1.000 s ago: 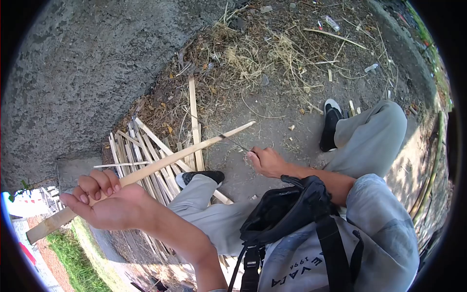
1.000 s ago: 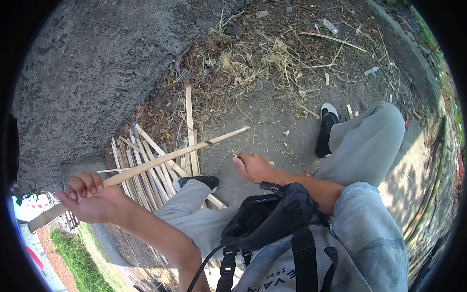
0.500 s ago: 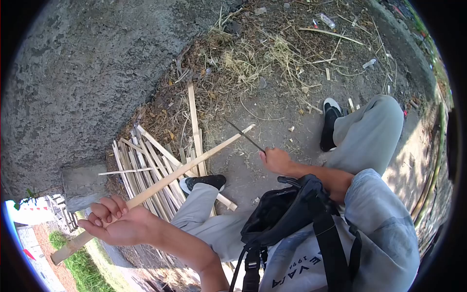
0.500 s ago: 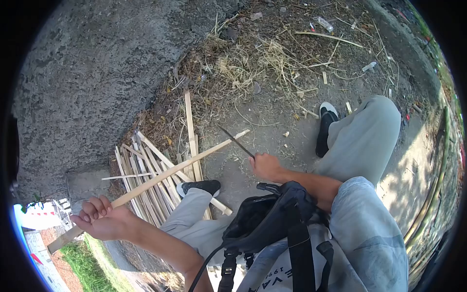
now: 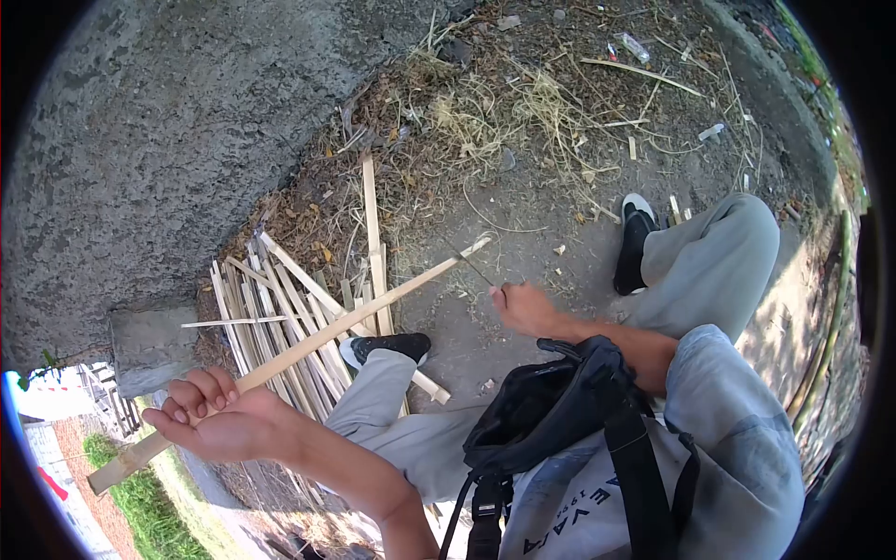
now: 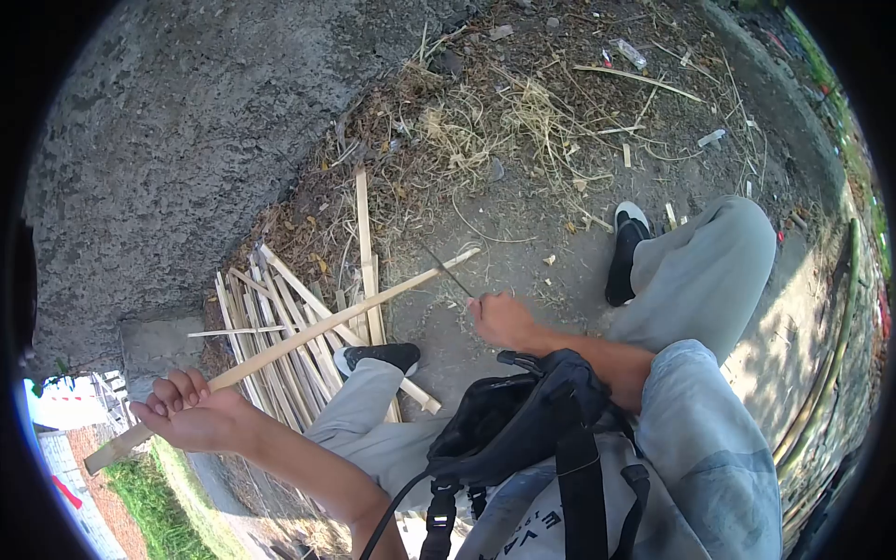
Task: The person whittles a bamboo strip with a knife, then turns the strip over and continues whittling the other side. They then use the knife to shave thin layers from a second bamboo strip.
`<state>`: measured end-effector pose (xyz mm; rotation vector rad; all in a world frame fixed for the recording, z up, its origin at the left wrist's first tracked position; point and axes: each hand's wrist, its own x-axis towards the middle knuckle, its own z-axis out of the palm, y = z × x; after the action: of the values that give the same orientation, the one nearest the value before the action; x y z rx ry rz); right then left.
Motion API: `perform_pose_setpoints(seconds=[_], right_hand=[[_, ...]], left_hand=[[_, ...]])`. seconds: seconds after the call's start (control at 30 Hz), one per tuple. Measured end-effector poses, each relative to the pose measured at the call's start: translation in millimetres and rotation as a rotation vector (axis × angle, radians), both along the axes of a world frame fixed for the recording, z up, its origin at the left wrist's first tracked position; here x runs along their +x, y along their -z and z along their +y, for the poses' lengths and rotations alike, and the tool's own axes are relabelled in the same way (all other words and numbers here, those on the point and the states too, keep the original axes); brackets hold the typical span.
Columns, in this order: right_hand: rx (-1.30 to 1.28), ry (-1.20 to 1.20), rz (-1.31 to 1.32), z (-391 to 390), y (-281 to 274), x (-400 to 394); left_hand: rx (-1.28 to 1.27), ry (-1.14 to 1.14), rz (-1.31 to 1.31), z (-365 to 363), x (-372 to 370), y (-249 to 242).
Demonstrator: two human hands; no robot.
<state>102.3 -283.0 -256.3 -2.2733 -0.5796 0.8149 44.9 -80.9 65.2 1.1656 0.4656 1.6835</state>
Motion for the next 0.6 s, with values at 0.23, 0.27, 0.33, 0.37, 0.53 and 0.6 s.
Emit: perform_pose_setpoints(seconds=[0.23, 0.27, 0.33, 0.37, 0.53, 0.6], right_hand=[[-0.123, 0.062, -0.058, -19.9, 65.5, -8.0], [-0.151, 0.049, -0.020, -26.2, 66.3, 0.5], [-0.201, 0.036, 0.065, -28.5, 52.9, 17.2], [-0.116, 0.038, 0.028, -23.6, 46.6, 13.4], [0.167, -0.011, -0.001, -6.4, 1.1, -10.1], [0.070, 0.068, 0.006, -17.6, 64.3, -9.2]], left_hand=[[-0.007, 0.014, -0.007, -3.9, 7.5, -2.3], [-0.008, 0.006, -0.011, -7.6, 8.5, -3.4], [-0.003, 0.003, -0.011, -14.0, 13.1, -4.9], [0.016, 0.028, -0.010, -13.6, 14.6, -5.3], [0.045, 0.074, -0.016, -7.6, 19.0, -3.4], [0.010, 0.002, -0.005, 0.0, 23.3, -4.1]])
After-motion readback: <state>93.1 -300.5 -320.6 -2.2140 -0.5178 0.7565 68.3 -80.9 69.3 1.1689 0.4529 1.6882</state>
